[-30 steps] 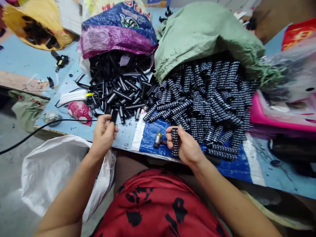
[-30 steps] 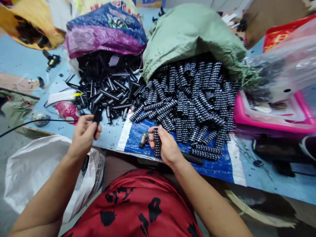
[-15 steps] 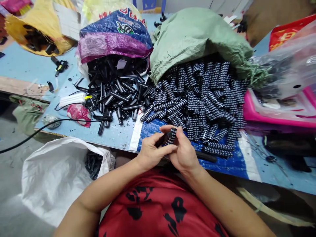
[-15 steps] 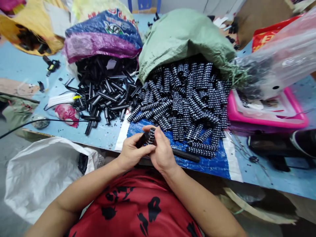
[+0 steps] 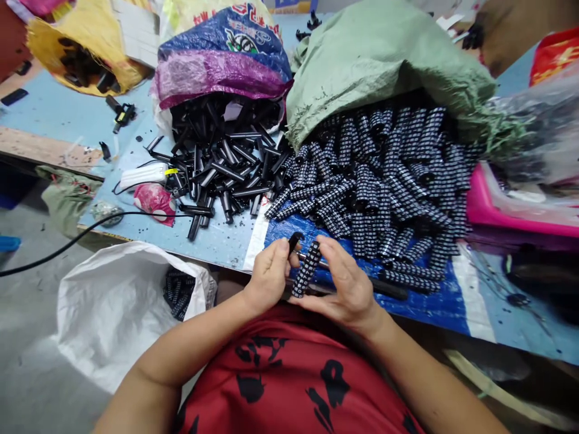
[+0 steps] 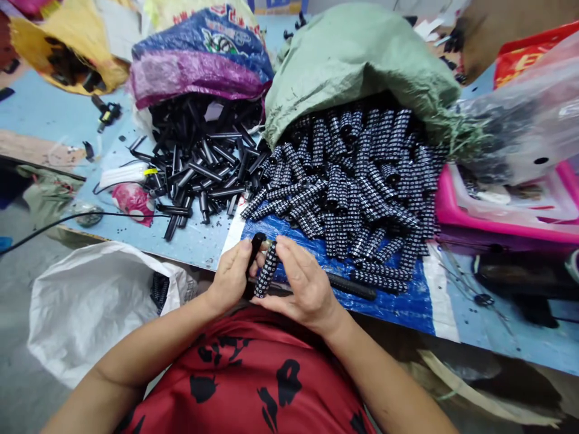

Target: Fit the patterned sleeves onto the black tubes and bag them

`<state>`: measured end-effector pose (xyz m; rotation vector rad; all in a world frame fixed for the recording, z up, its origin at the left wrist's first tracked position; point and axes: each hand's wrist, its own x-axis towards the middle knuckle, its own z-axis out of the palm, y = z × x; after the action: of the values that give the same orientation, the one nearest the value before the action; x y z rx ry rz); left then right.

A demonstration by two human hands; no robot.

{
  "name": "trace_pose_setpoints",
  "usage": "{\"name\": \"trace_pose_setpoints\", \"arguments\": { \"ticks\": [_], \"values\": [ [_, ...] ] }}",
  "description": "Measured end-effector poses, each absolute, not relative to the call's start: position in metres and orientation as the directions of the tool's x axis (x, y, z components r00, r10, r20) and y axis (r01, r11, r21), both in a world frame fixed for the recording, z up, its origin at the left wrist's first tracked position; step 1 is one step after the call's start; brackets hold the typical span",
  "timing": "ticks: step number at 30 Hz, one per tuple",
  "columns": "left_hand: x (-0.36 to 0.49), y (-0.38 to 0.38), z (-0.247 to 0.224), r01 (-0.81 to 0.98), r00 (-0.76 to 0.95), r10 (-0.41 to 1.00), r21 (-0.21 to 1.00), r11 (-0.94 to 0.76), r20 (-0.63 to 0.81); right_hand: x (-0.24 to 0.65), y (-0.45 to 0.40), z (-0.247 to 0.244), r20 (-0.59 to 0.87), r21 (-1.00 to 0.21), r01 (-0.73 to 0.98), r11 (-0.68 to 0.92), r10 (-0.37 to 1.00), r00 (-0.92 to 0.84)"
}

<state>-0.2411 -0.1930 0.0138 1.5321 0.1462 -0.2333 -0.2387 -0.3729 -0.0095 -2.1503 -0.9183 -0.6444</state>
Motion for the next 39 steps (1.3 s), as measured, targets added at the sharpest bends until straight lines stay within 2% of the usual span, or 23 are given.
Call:
{"name": "trace_pose_setpoints", "arguments": {
  "ticks": [3,6,8,12,14,16,19,21,22,23,24,26,27,29,32,35,39],
  "values": [
    [-0.243,-0.199,0.012,0.235,0.972,-0.044,0.964,0.128,-0.231,-0.241,-0.369,-0.008,0.686,-0.342,0.776,-0.529,0.424,0.591],
    [-0.242,-0.197,0.010,0.318,0.948,-0.127,0.892,0.321,-0.292,-0.242,-0.370,-0.008,0.686,-0.311,0.758,-0.573,0.417,0.596],
    [-0.238,-0.191,0.011,0.411,0.911,-0.212,0.826,0.387,-0.354,-0.242,-0.370,-0.009,0.674,-0.311,0.757,-0.575,0.428,0.602],
    [-0.232,-0.181,0.015,0.673,0.737,-0.427,0.627,0.391,-0.525,-0.241,-0.369,-0.010,0.624,-0.398,0.752,-0.526,0.446,0.642],
    [-0.231,-0.180,0.013,0.711,0.703,-0.447,0.572,0.410,-0.553,-0.241,-0.368,-0.011,0.596,-0.451,0.738,-0.502,0.445,0.668],
    [-0.231,-0.179,0.008,0.678,0.735,-0.400,0.608,0.413,-0.548,-0.241,-0.371,-0.015,0.572,-0.484,0.725,-0.490,0.450,0.685],
    [-0.227,-0.169,-0.005,0.461,0.882,-0.231,0.851,0.250,-0.410,-0.247,-0.385,-0.026,0.523,-0.431,0.664,-0.611,0.430,0.736],
    [-0.219,-0.154,-0.012,0.191,0.974,-0.120,0.981,-0.046,-0.195,-0.253,-0.398,-0.035,0.456,-0.320,0.569,-0.758,0.403,0.793],
    [-0.214,-0.146,-0.014,0.066,0.990,-0.107,0.971,-0.230,-0.092,-0.256,-0.403,-0.037,0.426,-0.259,0.526,-0.810,0.393,0.815],
    [-0.209,-0.138,-0.015,-0.029,0.992,-0.126,0.913,-0.408,-0.025,-0.258,-0.407,-0.039,0.407,-0.216,0.498,-0.840,0.387,0.828],
    [-0.204,-0.131,-0.015,-0.090,0.987,-0.163,0.827,-0.554,-0.001,-0.259,-0.408,-0.038,0.409,-0.200,0.491,-0.848,0.383,0.828],
    [-0.193,-0.122,-0.012,-0.143,0.968,-0.243,0.670,-0.729,-0.058,-0.258,-0.405,-0.032,0.473,-0.232,0.512,-0.827,0.364,0.802],
    [-0.188,-0.120,-0.010,-0.147,0.956,-0.273,0.625,-0.767,-0.111,-0.256,-0.401,-0.028,0.521,-0.262,0.529,-0.807,0.343,0.782],
    [-0.181,-0.120,-0.006,-0.116,0.925,-0.309,0.611,-0.783,-0.219,-0.249,-0.392,-0.019,0.615,-0.299,0.566,-0.768,0.298,0.730],
    [-0.174,-0.123,-0.005,-0.014,0.889,-0.317,0.671,-0.741,-0.331,-0.238,-0.379,-0.013,0.614,-0.224,0.590,-0.776,0.358,0.703],
    [-0.168,-0.124,-0.008,0.022,0.875,-0.324,0.700,-0.714,-0.359,-0.234,-0.373,-0.011,0.499,-0.141,0.597,-0.790,0.464,0.732],
    [-0.156,-0.121,-0.010,-0.015,0.846,-0.381,0.698,-0.716,-0.373,-0.240,-0.367,-0.004,0.643,-0.212,0.726,-0.654,0.466,0.608]
  ]
}}
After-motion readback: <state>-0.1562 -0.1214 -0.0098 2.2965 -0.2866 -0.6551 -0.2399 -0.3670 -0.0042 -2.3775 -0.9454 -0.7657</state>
